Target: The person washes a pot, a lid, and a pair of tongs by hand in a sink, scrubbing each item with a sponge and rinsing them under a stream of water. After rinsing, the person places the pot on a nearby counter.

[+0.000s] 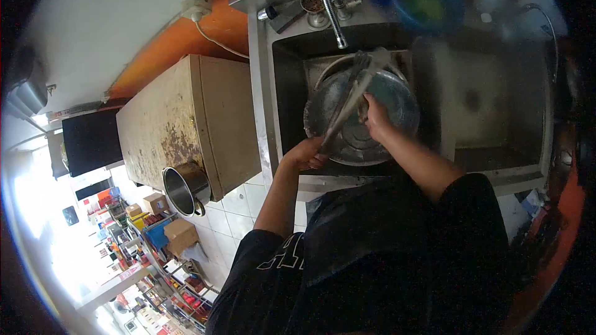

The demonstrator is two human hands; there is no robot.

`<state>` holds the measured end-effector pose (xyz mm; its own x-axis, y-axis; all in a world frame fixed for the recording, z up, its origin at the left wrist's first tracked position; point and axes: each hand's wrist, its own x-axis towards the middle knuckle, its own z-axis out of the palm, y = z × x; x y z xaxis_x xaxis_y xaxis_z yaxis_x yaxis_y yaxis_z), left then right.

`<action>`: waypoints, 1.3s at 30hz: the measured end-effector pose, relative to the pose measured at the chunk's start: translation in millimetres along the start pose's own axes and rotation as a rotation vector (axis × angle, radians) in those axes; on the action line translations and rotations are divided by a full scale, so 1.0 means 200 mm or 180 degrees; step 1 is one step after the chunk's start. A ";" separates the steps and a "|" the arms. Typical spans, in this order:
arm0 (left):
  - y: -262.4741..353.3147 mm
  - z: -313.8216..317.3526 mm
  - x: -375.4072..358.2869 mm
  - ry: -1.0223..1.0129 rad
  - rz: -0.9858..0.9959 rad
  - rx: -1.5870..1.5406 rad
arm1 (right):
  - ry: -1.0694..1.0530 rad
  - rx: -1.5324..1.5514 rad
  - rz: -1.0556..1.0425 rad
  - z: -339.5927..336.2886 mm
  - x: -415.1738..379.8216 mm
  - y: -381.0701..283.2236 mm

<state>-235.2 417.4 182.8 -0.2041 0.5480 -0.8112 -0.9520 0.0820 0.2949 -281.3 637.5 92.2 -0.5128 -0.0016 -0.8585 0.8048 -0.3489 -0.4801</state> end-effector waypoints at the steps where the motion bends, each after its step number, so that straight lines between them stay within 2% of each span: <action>1: 0.05 0.10 -0.03 0.1031 -0.0252 0.0334 | -0.0011 -0.0004 -0.0010 0.02 -0.06 -0.01; 3: 0.07 0.14 -0.02 0.1106 -0.0171 0.0359 | -0.0606 0.1461 -0.0037 0.05 -0.16 0.00; 5: 0.09 0.17 -0.03 0.1173 -0.0106 0.0382 | -0.0705 0.1691 0.0035 0.06 -0.14 0.04; 7: 0.12 0.18 -0.03 0.1416 0.0136 0.1180 | -0.0805 0.1920 0.0089 0.08 -0.18 0.02; 8: 0.05 0.11 0.06 0.1417 0.0142 0.1184 | -0.0872 0.1831 0.0095 0.08 -0.20 0.02; 10: -0.14 -0.09 0.28 0.2875 0.2537 0.2601 | -0.0943 0.1747 0.0095 0.11 -0.31 -0.05; 13: 0.06 0.24 0.06 0.2920 0.2329 0.2887 | -0.1282 0.1796 0.0153 0.13 -0.35 -0.08; 15: 0.10 0.27 0.08 0.2923 0.2247 0.3073 | -0.1792 0.0994 0.0245 0.12 -0.19 0.04; 17: 0.13 0.31 0.07 0.2925 0.2175 0.3261 | -0.1846 0.1161 0.0190 0.15 -0.16 0.08; 19: 0.17 0.38 0.04 0.3038 0.1405 0.3382 | -0.1892 0.1338 0.0115 0.16 -0.16 0.09; 20: 0.16 0.35 0.06 0.3039 0.1408 0.3393 | -0.1744 0.1281 -0.0036 0.16 -0.17 0.11; 22: 0.12 0.31 0.09 0.3513 0.2455 0.4193 | -0.1582 0.1235 -0.0162 0.16 -0.20 0.11; 24: 0.10 0.29 0.11 0.3470 0.2297 0.4003 | -0.1226 0.0309 -0.0009 0.14 -0.22 0.11; 28: 0.13 0.29 0.10 0.3645 0.1906 0.3540 | -0.1451 0.0151 -0.0046 0.12 -0.25 0.08; 30: 0.13 0.20 0.11 0.3545 0.2055 0.3512 | -0.0704 -0.0845 -0.0812 0.07 -0.23 0.05; 31: 0.14 0.17 0.10 0.3459 0.2198 0.3471 | -0.0702 -0.0844 -0.0806 0.03 -0.20 0.05; 33: 0.14 0.16 0.09 0.3452 0.2151 0.3488 | -0.0725 -0.0903 -0.1857 -0.06 -0.13 0.04; 34: 0.15 0.16 0.08 0.3446 0.2111 0.3507 | -0.0727 -0.0904 -0.1854 -0.05 -0.16 -0.02; 36: 0.14 0.11 0.10 0.3470 0.1945 0.3760 | -0.0280 -0.0536 -0.0817 -0.07 -0.20 -0.12; 37: 0.12 0.08 0.12 0.3491 0.1780 0.4012 | -0.0005 -0.0990 -0.0798 -0.09 -0.16 -0.12; 38: 0.11 0.06 0.13 0.3480 0.1777 0.4018 | 0.0002 -0.0984 -0.0792 -0.13 -0.09 -0.09; 39: 0.10 0.04 0.13 0.3526 0.1608 0.3956 | -0.0082 -0.1415 -0.1237 -0.17 0.01 -0.06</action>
<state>-258.5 440.5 172.5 -0.9536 -0.0192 -0.3006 -0.1308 0.9254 0.3558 -281.1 673.0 89.9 -0.7979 0.0230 -0.6024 0.6015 0.0979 -0.7929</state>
